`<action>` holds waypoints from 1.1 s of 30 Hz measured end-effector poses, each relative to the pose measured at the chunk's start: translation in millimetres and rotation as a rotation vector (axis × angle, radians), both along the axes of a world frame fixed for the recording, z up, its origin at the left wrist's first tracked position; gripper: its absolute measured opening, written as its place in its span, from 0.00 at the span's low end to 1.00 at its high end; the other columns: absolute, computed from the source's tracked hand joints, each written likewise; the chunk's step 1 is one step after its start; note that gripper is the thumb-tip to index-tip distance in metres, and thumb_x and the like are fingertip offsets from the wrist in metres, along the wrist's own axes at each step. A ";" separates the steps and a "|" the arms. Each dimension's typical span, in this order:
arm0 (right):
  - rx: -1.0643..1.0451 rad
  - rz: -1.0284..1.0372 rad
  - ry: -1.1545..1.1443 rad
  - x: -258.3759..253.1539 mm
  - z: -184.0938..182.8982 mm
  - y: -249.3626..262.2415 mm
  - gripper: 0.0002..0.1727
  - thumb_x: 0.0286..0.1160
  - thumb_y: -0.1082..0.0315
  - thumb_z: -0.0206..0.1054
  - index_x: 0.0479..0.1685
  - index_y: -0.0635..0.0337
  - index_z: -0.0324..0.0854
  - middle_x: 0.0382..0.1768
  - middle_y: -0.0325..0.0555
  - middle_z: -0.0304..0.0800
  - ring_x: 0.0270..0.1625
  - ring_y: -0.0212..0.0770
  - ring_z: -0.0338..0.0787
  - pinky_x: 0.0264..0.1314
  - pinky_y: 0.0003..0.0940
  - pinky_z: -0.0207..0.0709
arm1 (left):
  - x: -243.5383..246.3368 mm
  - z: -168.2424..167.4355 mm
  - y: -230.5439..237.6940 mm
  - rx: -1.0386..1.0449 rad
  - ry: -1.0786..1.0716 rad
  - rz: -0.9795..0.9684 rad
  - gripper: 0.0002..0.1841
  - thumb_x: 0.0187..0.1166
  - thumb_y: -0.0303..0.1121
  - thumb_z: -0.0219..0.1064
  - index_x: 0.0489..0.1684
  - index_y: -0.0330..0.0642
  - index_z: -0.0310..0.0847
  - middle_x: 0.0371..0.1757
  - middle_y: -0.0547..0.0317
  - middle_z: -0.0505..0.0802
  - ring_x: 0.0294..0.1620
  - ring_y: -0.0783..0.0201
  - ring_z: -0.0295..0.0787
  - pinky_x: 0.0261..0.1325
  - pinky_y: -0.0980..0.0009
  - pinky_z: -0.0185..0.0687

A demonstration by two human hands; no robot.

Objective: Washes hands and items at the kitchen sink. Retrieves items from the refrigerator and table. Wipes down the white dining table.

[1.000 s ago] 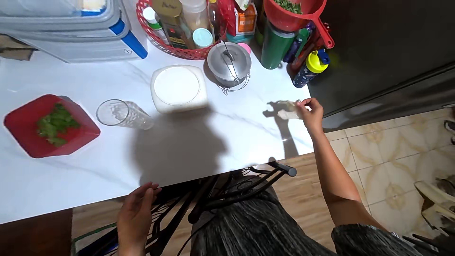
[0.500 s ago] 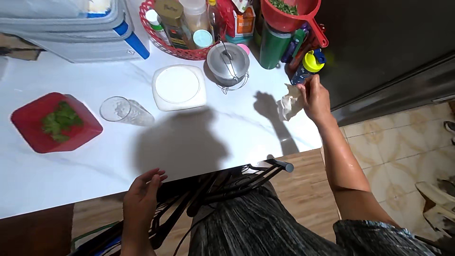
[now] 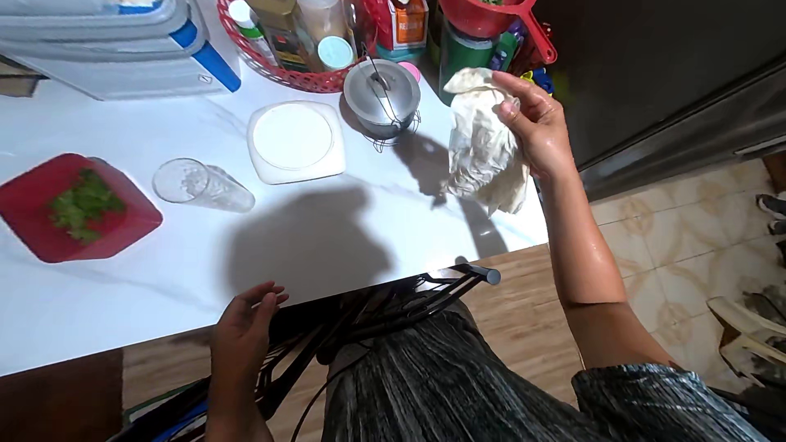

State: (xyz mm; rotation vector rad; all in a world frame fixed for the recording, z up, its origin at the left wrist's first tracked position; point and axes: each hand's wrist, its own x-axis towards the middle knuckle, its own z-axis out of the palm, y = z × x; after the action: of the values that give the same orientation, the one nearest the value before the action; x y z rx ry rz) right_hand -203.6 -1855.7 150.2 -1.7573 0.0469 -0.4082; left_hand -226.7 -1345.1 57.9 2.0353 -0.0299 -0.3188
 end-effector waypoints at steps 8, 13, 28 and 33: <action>-0.352 -0.421 0.559 -4.8 -183.9 -92.0 0.20 0.88 0.67 0.60 0.71 0.66 0.82 0.63 0.63 0.89 0.68 0.56 0.88 0.76 0.55 0.76 | -1.3 1.0 -1.4 0.024 0.001 -0.024 0.20 0.88 0.37 0.57 0.68 0.28 0.76 0.60 0.50 0.90 0.53 0.71 0.91 0.56 0.74 0.88; -0.476 -0.382 0.577 -13.1 -191.0 -57.8 0.24 0.89 0.69 0.56 0.81 0.64 0.74 0.63 0.65 0.89 0.60 0.62 0.91 0.69 0.58 0.81 | -4.1 5.0 4.3 0.079 -0.004 -0.015 0.21 0.87 0.37 0.57 0.68 0.28 0.76 0.59 0.49 0.90 0.52 0.70 0.91 0.55 0.73 0.88; -0.630 -0.319 1.106 17.2 -231.0 36.9 0.55 0.81 0.24 0.39 0.98 0.56 0.41 0.94 0.73 0.23 0.93 0.82 0.29 0.87 0.83 0.31 | -38.9 7.9 36.0 0.136 0.089 0.151 0.21 0.87 0.34 0.57 0.70 0.27 0.75 0.61 0.45 0.89 0.55 0.69 0.90 0.59 0.72 0.87; -0.863 -0.493 0.780 64.6 -284.4 60.1 0.47 0.90 0.37 0.36 0.91 0.71 0.54 0.94 0.74 0.35 0.95 0.73 0.36 0.95 0.69 0.30 | -68.8 4.6 54.5 0.079 0.031 0.260 0.19 0.86 0.30 0.58 0.67 0.23 0.74 0.58 0.51 0.89 0.53 0.74 0.89 0.59 0.75 0.87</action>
State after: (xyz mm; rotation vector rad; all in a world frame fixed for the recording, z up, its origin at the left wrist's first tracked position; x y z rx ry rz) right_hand -139.1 -1795.6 -134.1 -2.6723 0.9997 -0.0454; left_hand -295.5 -1290.6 62.5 2.0825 0.2680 -0.1896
